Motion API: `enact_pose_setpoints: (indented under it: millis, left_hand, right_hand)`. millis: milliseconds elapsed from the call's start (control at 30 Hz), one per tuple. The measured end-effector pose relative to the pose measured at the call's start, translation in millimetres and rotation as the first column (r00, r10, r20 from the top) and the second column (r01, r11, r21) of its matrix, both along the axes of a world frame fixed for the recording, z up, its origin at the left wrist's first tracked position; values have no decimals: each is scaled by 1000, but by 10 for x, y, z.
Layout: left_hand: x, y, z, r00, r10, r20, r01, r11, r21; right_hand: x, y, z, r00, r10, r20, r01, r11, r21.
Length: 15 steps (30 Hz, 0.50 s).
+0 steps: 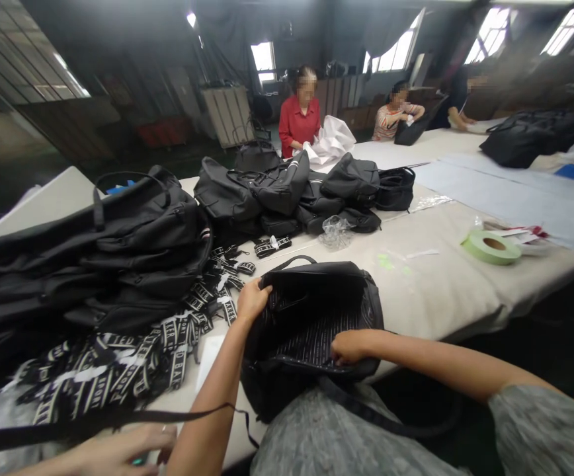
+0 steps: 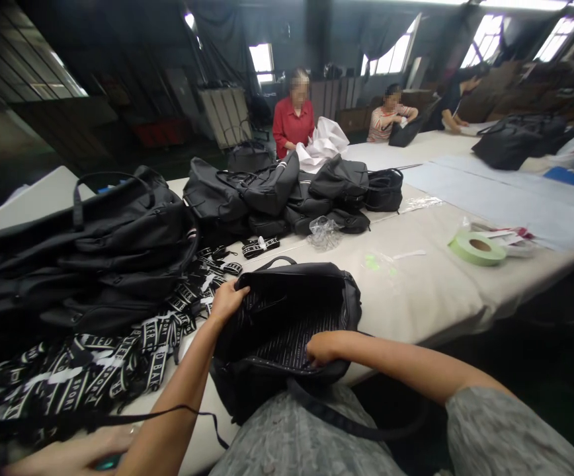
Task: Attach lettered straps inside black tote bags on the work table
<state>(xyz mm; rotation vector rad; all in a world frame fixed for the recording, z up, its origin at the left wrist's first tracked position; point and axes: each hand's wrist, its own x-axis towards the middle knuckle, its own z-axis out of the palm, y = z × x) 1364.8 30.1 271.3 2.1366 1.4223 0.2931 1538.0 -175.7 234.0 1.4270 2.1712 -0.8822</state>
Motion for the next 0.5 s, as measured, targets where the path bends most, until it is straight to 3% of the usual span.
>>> enact_pose_setpoints:
  millis: [133, 200, 333, 500]
  left_hand:
    - [-43, -88, 17, 1000, -24, 6, 24, 999, 43]
    - [-48, -128, 30, 999, -38, 4, 37, 997, 62]
    - [-43, -206, 81, 997, -78, -10, 79, 993, 89]
    - [-57, -357, 137, 981, -190, -44, 193, 976, 105]
  right_hand:
    - [-112, 51, -96, 999, 6, 32, -14, 971, 237]
    - [-113, 84, -69, 995, 96, -14, -81, 904, 420]
    - [-128, 316, 146, 949, 315, -25, -191, 635, 748]
    - [-272, 817, 490, 919, 394, -35, -111, 341, 933]
